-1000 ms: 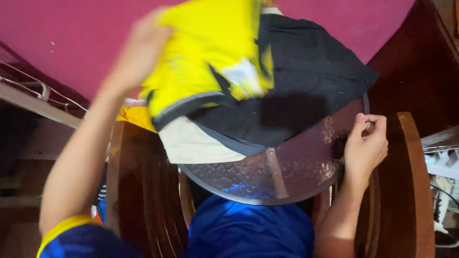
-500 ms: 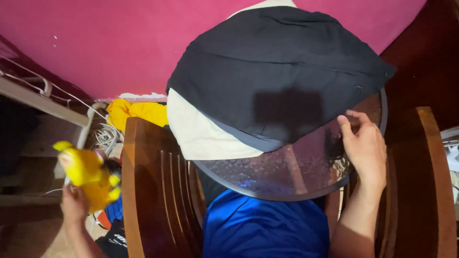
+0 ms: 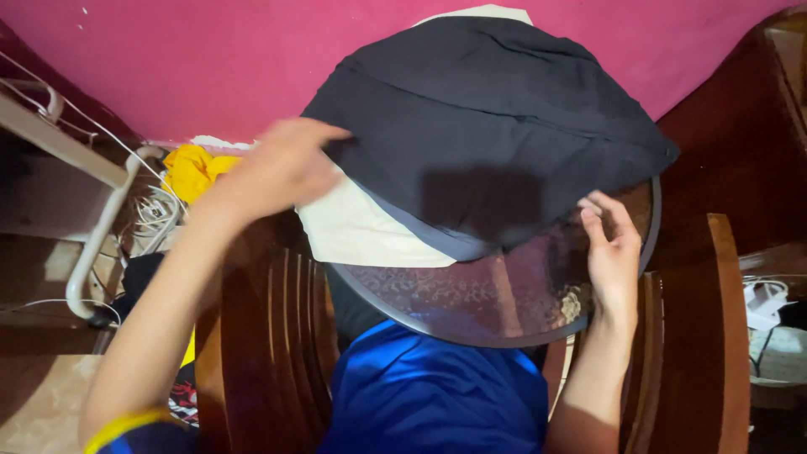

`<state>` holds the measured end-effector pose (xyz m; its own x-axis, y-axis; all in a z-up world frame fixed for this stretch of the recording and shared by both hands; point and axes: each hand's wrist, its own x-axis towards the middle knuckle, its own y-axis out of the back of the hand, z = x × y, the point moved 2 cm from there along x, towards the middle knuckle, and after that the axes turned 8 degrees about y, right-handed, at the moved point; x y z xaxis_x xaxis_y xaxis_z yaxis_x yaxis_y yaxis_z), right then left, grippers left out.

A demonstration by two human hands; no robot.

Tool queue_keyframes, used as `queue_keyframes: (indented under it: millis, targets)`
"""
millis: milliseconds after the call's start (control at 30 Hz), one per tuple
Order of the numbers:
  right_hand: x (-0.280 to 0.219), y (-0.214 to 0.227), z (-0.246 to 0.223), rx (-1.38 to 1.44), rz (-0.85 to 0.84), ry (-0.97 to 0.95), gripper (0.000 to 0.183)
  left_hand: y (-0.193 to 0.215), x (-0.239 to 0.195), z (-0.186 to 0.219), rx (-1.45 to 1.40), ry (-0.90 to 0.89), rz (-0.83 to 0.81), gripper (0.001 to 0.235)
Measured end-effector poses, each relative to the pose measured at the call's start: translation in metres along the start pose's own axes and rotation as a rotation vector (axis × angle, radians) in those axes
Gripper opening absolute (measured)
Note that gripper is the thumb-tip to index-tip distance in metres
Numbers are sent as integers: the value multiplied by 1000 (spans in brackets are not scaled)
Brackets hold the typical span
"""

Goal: The person is folding various items of laundry, including shirts and pants, on a small glass-topped table.

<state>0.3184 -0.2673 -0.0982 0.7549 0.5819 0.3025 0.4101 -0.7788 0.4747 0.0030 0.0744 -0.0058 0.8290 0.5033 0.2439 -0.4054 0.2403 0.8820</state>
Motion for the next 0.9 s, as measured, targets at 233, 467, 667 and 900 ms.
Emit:
queue_keyframes:
  millis: [233, 467, 667, 900]
  targets:
    - [-3, -27, -5, 1031, 35, -129, 89, -99, 36, 12, 269, -287, -105, 31]
    - [12, -27, 45, 1782, 150, -677, 32, -92, 36, 10, 325, -355, 163, 29]
    - [10, -32, -30, 1613, 103, -592, 17, -58, 35, 23, -76, -232, 61, 25]
    - [-1, -15, -18, 835, 451, -211, 24, -64, 40, 8, -91, -205, 71, 25]
